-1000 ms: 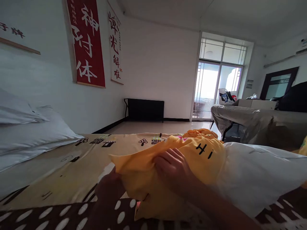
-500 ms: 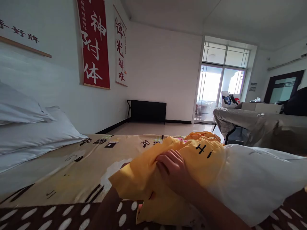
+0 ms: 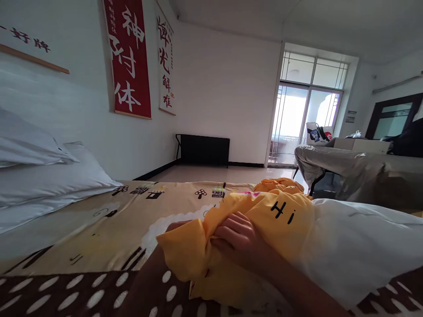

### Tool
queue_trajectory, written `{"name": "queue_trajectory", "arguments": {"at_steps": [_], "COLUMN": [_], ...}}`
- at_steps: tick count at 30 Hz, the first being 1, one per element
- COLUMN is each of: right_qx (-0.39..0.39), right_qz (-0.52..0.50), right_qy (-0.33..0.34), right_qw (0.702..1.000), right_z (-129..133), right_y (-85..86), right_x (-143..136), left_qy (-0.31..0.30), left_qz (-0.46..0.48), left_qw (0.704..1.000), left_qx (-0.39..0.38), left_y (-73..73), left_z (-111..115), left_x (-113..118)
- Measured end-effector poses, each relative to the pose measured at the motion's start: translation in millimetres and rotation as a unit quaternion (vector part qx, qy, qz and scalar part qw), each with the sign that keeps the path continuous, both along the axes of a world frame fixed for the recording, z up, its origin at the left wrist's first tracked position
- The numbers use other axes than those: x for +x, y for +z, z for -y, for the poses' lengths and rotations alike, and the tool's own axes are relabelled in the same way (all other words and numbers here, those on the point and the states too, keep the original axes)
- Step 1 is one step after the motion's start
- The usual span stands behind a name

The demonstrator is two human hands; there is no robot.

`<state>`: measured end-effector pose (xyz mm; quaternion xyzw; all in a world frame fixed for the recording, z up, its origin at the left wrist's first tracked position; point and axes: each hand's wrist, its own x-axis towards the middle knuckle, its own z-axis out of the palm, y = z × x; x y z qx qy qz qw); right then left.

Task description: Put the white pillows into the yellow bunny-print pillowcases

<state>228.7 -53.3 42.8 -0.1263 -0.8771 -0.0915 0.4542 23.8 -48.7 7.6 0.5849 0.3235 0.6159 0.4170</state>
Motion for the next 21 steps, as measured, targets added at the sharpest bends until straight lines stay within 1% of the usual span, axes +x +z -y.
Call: {"name": "queue_trajectory", "arguments": {"at_steps": [3,6,10,11,13,15,17,19,21], "right_qx": [0.019,0.039,0.055,0.052,0.043,0.030,0.021,0.015,0.007], "right_qz": [0.016,0.014,-0.037,-0.056,-0.096,-0.131,-0.166,-0.194,-0.210], "right_qy": [0.019,0.013,-0.040,-0.049,-0.059,-0.066,-0.075,-0.083,-0.084], "right_qw": [1.000,0.999,0.997,0.996,0.993,0.989,0.983,0.977,0.974], "right_z": [1,3,5,6,5,2,-2,-6,-9], "right_y": [1.0,2.1,0.9,0.5,-0.3,-0.6,-0.5,-0.2,-0.3], "right_x": [-3,-5,-3,-2,-1,1,2,3,2], "left_qy": [-0.016,0.013,0.100,0.111,0.106,0.084,0.080,0.101,0.138], "left_qz": [0.001,0.006,0.001,0.000,-0.013,-0.061,-0.144,-0.227,-0.262], "left_qw": [0.999,0.998,0.994,0.993,0.994,0.994,0.984,0.966,0.954], "left_qx": [0.049,0.055,0.042,0.033,0.017,0.034,0.063,0.068,0.051], "left_y": [12.1,20.5,20.9,19.6,16.6,13.9,12.3,12.6,15.0], "left_z": [8,13,15,16,18,20,22,24,27], "left_x": [6,17,33,34,32,26,19,16,19]}}
